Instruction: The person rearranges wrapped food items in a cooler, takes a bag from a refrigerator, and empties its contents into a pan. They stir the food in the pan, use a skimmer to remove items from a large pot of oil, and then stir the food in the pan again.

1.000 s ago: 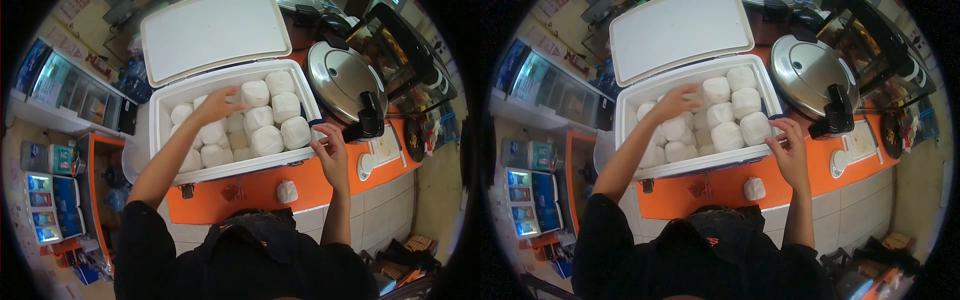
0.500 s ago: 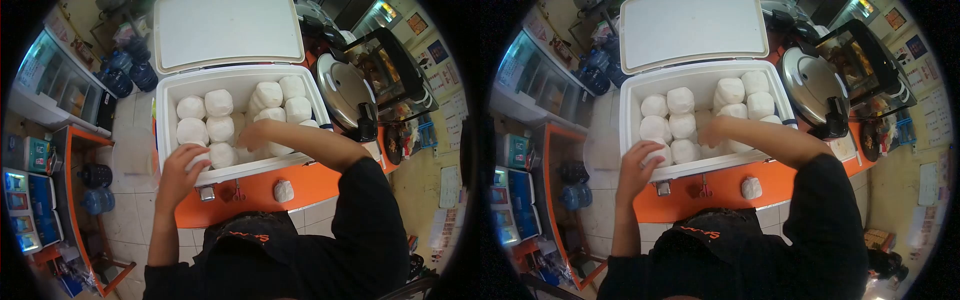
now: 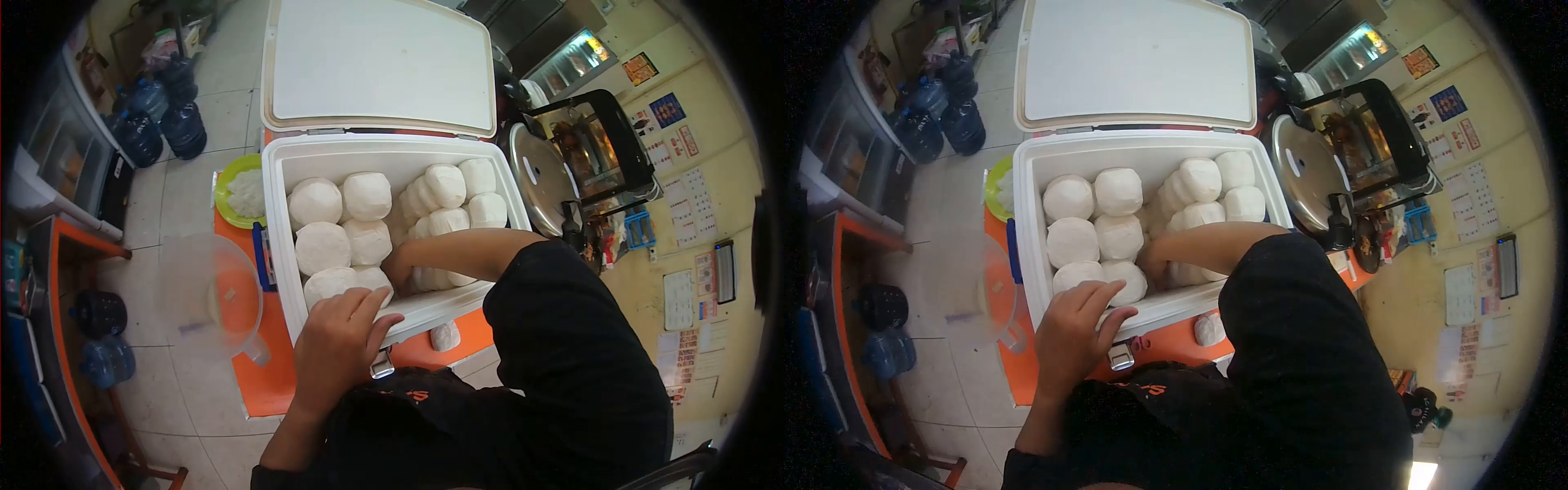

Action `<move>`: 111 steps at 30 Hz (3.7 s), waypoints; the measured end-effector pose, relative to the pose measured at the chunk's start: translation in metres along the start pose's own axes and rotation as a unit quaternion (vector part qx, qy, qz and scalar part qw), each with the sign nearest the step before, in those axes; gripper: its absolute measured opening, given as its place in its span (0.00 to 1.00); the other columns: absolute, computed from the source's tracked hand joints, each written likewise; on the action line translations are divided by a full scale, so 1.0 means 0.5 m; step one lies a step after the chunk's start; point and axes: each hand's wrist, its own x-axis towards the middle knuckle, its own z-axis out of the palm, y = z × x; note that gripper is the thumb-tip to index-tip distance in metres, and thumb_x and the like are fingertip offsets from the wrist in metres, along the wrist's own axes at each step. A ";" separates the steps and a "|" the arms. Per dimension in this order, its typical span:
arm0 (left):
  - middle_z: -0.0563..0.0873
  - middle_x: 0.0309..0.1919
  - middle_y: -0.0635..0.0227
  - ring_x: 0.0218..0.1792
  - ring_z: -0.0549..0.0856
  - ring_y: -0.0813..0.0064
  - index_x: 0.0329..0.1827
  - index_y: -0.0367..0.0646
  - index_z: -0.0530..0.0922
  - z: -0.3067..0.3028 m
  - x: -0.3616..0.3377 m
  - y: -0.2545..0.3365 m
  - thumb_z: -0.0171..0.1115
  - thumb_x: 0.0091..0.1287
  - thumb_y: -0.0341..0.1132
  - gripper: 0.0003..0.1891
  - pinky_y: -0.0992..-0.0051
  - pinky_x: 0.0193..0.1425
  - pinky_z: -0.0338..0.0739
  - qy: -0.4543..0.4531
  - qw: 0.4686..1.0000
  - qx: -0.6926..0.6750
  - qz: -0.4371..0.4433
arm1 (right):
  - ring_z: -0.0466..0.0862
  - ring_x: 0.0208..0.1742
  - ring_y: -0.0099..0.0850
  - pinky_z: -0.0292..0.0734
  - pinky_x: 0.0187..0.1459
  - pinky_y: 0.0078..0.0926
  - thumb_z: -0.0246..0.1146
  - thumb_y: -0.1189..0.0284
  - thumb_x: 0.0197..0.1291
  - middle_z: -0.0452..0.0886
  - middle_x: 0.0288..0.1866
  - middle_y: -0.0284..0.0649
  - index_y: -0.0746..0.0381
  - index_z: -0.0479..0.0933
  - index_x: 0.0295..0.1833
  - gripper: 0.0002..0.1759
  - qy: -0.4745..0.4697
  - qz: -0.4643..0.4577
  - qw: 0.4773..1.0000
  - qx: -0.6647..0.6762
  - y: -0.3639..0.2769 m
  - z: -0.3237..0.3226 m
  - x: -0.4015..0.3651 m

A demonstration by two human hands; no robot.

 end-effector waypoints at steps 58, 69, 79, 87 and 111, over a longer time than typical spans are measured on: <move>0.88 0.38 0.64 0.36 0.87 0.68 0.52 0.43 0.85 0.036 0.012 0.028 0.74 0.62 0.34 0.15 0.69 0.40 0.80 0.006 0.994 0.032 -0.109 | 0.77 0.56 0.41 0.77 0.54 0.35 0.62 0.77 0.57 0.76 0.54 0.44 0.62 0.78 0.50 0.14 0.566 0.264 0.779 -0.057 -0.245 -0.016 -0.518; 0.88 0.39 0.60 0.39 0.88 0.63 0.51 0.41 0.85 0.023 0.007 0.016 0.73 0.63 0.35 0.15 0.67 0.43 0.80 0.003 0.998 0.017 -0.058 | 0.78 0.66 0.44 0.76 0.64 0.39 0.70 0.54 0.54 0.80 0.65 0.41 0.53 0.82 0.61 0.29 0.073 0.233 0.962 -0.120 -0.047 -0.111 -0.113; 0.87 0.41 0.63 0.41 0.87 0.58 0.52 0.43 0.85 0.002 -0.003 -0.002 0.72 0.64 0.40 0.16 0.63 0.44 0.80 0.023 0.999 -0.015 -0.022 | 0.79 0.66 0.44 0.75 0.65 0.39 0.75 0.54 0.49 0.81 0.65 0.42 0.50 0.82 0.64 0.34 0.097 0.215 0.972 0.001 -0.020 -0.111 -0.062; 0.87 0.41 0.63 0.41 0.87 0.58 0.51 0.43 0.85 0.002 -0.003 -0.001 0.72 0.64 0.40 0.16 0.63 0.44 0.80 0.015 0.999 -0.010 -0.026 | 0.79 0.66 0.43 0.75 0.65 0.38 0.78 0.56 0.47 0.81 0.65 0.43 0.50 0.82 0.64 0.35 0.173 0.213 0.961 0.033 -0.045 -0.091 -0.074; 0.88 0.40 0.60 0.38 0.88 0.61 0.51 0.42 0.85 0.018 0.008 0.028 0.71 0.65 0.37 0.14 0.64 0.42 0.81 0.009 0.996 0.007 -0.087 | 0.83 0.54 0.44 0.77 0.56 0.40 0.69 0.67 0.61 0.82 0.50 0.45 0.58 0.75 0.62 0.24 0.413 0.130 0.898 0.083 -0.290 -0.073 -0.460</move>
